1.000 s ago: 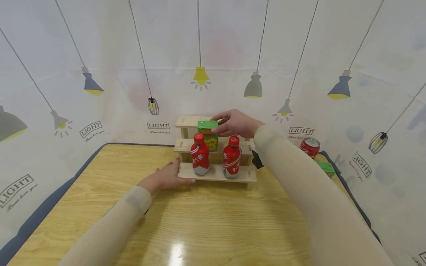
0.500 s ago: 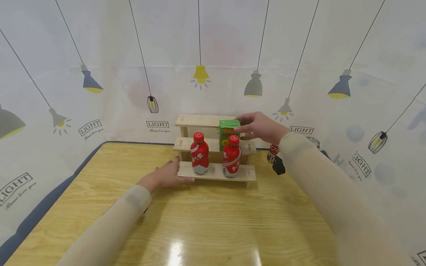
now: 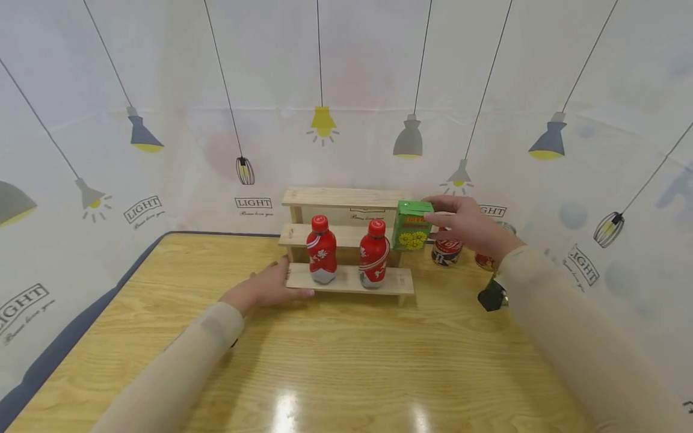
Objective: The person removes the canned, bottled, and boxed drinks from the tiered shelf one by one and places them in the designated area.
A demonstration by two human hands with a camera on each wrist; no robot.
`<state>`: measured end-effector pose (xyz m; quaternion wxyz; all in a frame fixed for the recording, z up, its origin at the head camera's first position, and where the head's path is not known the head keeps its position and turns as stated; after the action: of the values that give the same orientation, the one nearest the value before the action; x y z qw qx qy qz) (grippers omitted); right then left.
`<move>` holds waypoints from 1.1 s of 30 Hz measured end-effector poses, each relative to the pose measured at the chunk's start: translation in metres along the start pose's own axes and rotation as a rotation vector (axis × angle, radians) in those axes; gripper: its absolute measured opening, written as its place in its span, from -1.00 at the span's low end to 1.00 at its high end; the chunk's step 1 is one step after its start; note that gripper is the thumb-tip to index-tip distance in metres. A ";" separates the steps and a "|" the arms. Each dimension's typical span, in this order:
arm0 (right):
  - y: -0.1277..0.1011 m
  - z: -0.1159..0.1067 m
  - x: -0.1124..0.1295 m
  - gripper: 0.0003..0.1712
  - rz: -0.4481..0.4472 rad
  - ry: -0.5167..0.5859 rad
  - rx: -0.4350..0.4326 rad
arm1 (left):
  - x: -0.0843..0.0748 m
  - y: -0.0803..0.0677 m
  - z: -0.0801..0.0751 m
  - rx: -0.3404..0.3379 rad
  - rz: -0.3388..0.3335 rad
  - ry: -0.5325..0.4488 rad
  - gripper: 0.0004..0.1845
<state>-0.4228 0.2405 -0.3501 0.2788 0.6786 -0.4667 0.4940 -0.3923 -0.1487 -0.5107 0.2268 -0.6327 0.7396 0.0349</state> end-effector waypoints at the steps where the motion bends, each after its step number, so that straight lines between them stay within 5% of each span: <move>1: -0.005 -0.004 -0.003 -0.26 -0.005 -0.003 -0.010 | 0.000 0.000 0.000 -0.001 0.002 0.001 0.55; 9: -0.035 -0.034 -0.029 -0.19 -0.001 0.023 -0.084 | -0.001 0.000 0.000 0.003 0.008 -0.005 0.51; 15: -0.049 -0.044 -0.045 -0.14 0.037 -0.114 -0.096 | -0.002 -0.001 -0.001 0.000 0.006 -0.009 0.51; 33: -0.061 -0.028 -0.088 -0.16 0.048 -0.153 -0.051 | 0.000 0.000 -0.001 -0.016 0.009 -0.019 0.54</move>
<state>-0.3859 0.3202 -0.4166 0.2474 0.6955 -0.5152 0.4355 -0.3927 -0.1495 -0.5095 0.2287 -0.6307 0.7400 0.0477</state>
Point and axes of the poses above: each hand's wrist, its own y-axis towards the middle knuckle, its own z-axis out of the palm, x = y × z, the point moved 9 cm from there along y, towards the middle knuckle, and after that the axes turned 7 degrees about y, right-handed, at the moved point
